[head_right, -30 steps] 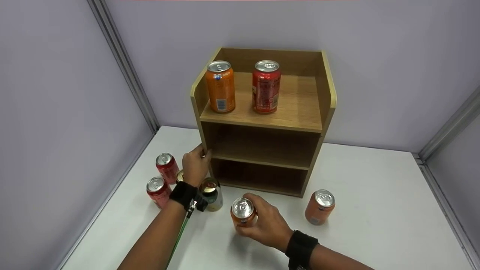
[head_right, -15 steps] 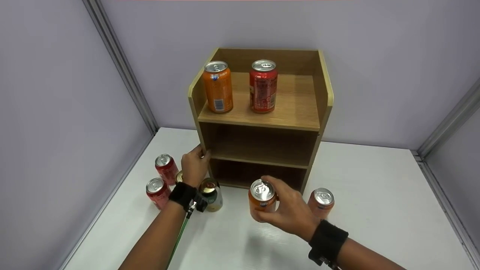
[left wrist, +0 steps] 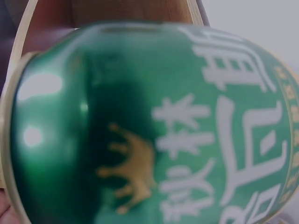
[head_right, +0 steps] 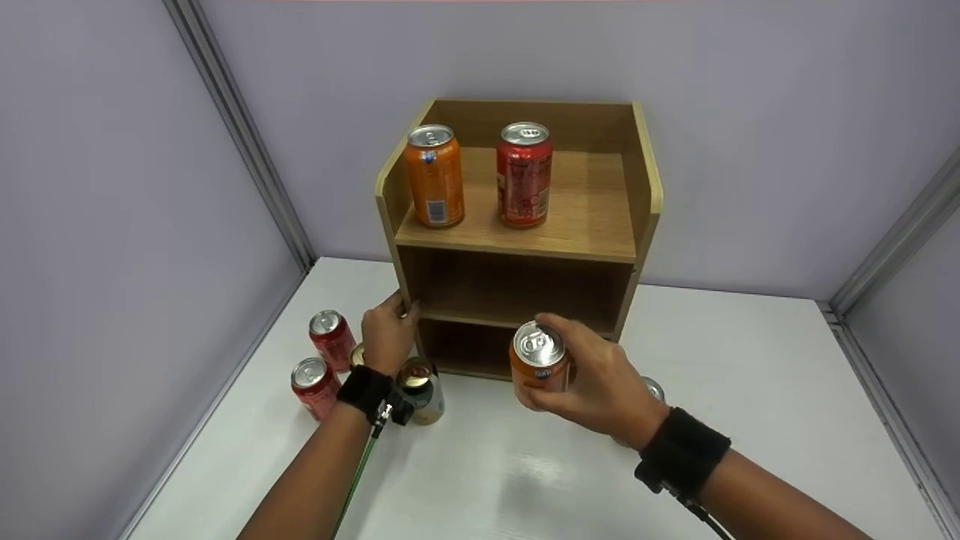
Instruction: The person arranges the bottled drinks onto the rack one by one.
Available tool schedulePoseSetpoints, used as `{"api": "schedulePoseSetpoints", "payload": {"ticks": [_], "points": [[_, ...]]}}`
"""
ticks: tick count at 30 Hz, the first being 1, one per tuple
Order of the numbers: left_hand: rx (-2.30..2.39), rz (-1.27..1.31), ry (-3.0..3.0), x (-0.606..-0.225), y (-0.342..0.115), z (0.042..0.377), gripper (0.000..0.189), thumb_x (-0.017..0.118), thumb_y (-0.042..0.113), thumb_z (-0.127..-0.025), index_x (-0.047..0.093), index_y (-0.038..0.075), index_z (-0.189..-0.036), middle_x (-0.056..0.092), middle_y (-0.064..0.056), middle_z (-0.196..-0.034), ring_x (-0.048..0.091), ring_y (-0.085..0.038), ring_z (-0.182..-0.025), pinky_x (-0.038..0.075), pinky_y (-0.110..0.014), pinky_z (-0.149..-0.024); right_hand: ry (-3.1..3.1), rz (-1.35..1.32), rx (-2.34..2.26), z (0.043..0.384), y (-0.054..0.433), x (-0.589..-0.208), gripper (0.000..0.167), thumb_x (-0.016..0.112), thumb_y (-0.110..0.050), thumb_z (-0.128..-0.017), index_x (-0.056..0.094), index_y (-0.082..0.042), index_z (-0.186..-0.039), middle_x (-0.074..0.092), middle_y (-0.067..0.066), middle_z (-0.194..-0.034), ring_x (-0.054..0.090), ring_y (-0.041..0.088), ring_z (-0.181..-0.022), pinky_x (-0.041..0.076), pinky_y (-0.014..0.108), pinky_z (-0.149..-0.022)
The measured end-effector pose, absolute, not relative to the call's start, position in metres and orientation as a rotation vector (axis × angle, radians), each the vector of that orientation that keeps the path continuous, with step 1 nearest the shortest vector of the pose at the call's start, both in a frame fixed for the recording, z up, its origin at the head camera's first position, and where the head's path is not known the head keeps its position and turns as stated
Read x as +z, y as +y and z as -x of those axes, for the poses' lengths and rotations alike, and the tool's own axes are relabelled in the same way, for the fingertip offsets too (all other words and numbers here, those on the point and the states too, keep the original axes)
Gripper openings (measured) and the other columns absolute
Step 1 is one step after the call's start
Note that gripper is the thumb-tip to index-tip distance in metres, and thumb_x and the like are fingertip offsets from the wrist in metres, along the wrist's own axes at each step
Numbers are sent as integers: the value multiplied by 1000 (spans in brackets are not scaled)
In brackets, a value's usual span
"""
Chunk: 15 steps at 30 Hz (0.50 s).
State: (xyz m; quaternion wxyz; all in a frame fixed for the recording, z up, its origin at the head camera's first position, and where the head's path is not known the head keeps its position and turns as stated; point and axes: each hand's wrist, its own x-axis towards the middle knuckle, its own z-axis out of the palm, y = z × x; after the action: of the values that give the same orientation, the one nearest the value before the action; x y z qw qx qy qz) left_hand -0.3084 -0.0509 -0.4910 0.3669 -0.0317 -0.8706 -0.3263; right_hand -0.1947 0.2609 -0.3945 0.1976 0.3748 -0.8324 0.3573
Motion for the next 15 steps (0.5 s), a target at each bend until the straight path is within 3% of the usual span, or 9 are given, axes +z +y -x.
{"api": "schedulePoseSetpoints", "payload": {"ticks": [7, 12, 15], "points": [[-844, 84, -2225, -493, -50, 307, 14, 71, 17, -87, 73, 6, -96, 71, -7, -74, 67, -26, -61, 51, -45, -56, -2243, -1141, 911, 202, 265, -369, 98, 91, 4, -51, 43, 7, -136, 60, 15, -117, 62, 15, -101, 49, 13, -73], [-841, 90, -2209, -491, -50, 308, 17, 72, 17, -87, 73, 6, -99, 71, -8, -76, 68, -28, -62, 51, -45, -56, -2269, -1111, 866, 203, 271, -350, 97, 91, -1, -56, 42, 3, -140, 60, 10, -119, 61, 12, -103, 49, 14, -76], [-844, 89, -2214, -490, -49, 309, 17, 72, 17, -87, 74, 7, -100, 72, -8, -76, 68, -29, -63, 51, -46, -57, -2255, -1081, 843, 203, 276, -341, 99, 92, -1, -54, 43, 2, -140, 61, 10, -118, 60, 10, -104, 48, 13, -77]]}}
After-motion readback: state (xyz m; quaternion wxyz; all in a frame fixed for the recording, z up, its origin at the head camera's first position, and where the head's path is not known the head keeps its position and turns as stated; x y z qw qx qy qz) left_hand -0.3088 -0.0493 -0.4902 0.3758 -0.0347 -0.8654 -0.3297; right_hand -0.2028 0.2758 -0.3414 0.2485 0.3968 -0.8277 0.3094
